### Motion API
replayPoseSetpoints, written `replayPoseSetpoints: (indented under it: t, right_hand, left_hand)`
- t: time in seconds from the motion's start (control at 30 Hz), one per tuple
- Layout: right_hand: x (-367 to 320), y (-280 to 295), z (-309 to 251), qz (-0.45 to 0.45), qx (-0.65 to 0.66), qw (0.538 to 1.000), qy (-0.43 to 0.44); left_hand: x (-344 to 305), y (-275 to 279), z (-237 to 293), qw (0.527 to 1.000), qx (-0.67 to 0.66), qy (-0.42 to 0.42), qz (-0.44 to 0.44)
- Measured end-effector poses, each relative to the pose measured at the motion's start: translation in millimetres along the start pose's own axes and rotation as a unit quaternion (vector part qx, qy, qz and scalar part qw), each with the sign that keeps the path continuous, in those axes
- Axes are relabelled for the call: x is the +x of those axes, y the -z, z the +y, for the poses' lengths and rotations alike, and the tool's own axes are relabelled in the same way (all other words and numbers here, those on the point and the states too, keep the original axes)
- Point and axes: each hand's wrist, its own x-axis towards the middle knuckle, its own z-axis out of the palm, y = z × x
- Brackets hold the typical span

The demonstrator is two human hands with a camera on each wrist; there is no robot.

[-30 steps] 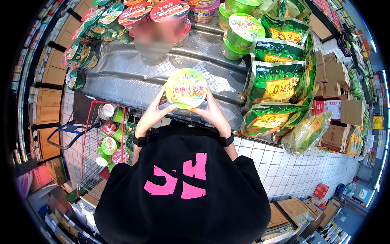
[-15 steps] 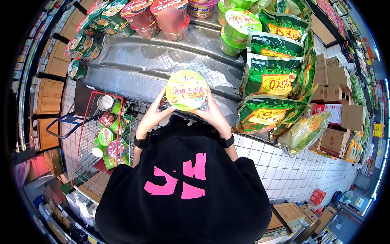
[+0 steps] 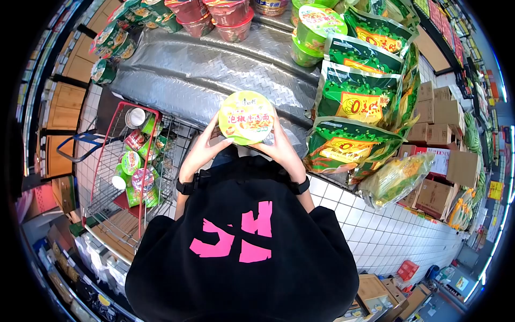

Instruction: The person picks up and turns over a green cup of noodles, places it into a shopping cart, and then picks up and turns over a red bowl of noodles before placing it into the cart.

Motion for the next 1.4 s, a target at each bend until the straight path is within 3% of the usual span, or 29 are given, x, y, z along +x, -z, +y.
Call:
replayPoseSetpoints:
  t: [0.8,1.4]
  right_hand:
    - [16,-18,-4,-0.129,0.002,0.991,0.038]
    - [46,-114,-41,-0.253,-0.042,0.963,0.085]
  left_hand:
    - [-54,-10,-14,0.985,-0.010,-0.017,0.173]
    - [-137,46,-19,0.956,-0.005,0.011,0.292]
